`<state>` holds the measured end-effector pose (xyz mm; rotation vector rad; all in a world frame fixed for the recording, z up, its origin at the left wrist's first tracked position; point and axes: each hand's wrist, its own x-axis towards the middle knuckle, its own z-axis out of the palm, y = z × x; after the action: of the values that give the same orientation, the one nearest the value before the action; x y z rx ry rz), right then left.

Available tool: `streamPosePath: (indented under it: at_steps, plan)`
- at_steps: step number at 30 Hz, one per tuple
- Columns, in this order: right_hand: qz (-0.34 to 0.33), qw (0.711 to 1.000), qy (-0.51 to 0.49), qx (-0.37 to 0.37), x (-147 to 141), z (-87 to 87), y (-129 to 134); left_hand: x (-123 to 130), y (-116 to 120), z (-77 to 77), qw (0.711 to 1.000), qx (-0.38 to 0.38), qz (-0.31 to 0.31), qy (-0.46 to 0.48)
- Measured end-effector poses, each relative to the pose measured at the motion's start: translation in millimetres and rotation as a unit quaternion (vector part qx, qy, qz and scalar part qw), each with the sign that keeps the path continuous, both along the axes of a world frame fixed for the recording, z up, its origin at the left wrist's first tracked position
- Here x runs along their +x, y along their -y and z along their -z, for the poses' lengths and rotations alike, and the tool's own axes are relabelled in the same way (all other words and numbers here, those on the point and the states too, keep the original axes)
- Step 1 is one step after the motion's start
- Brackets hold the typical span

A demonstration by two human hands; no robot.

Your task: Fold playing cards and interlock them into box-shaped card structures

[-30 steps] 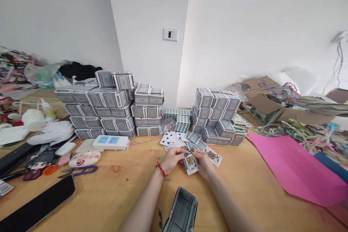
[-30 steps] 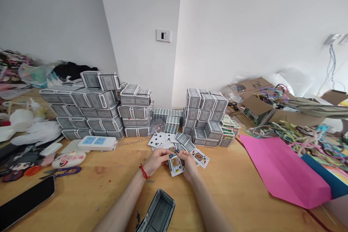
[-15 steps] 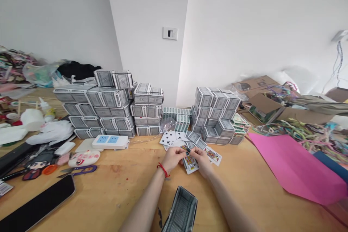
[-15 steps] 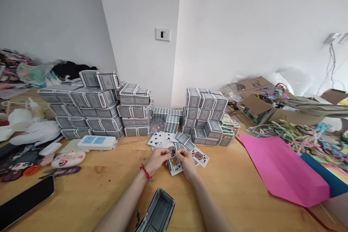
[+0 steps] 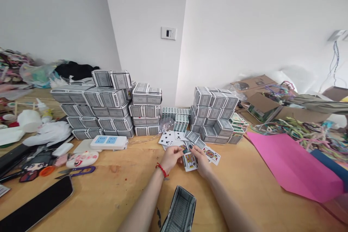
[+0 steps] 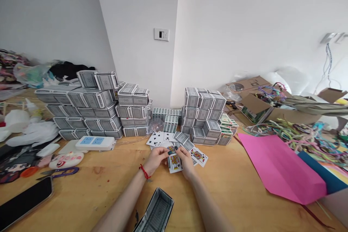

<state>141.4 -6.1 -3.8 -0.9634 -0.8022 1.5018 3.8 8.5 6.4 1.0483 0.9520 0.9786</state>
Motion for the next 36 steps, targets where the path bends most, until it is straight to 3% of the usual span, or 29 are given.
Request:
streamPosePath:
  at_steps: [5, 10, 16, 24, 33, 36]
  plan:
    - [-0.056, 0.998, 0.028, 0.022, 0.7, 1.2, 0.0, -0.4, 1.4, -0.7, 1.000, 0.022, -0.002, -0.019]
    - [-0.035, 0.998, 0.033, 0.033, 2.0, 6.6, -3.4, -0.2, 2.4, 1.5, 0.998, 0.025, 0.018, -0.050]
    - [-0.023, 0.998, 0.054, 0.025, 1.6, 7.5, -4.3, -0.3, 2.0, 4.4, 0.988, 0.126, 0.023, -0.083]
    - [-0.067, 0.993, 0.087, 0.032, -2.4, 4.4, -2.7, 0.1, -2.1, 6.5, 0.994, 0.040, -0.084, -0.054]
    - [-0.097, 0.985, 0.131, 0.063, 0.5, 0.4, -0.4, -4.4, -3.3, 3.8, 0.995, 0.073, -0.048, -0.044]
    - [-0.108, 0.980, 0.155, 0.066, -1.7, -4.4, 2.6, -3.2, -2.9, 4.7, 0.990, 0.102, -0.064, -0.067]
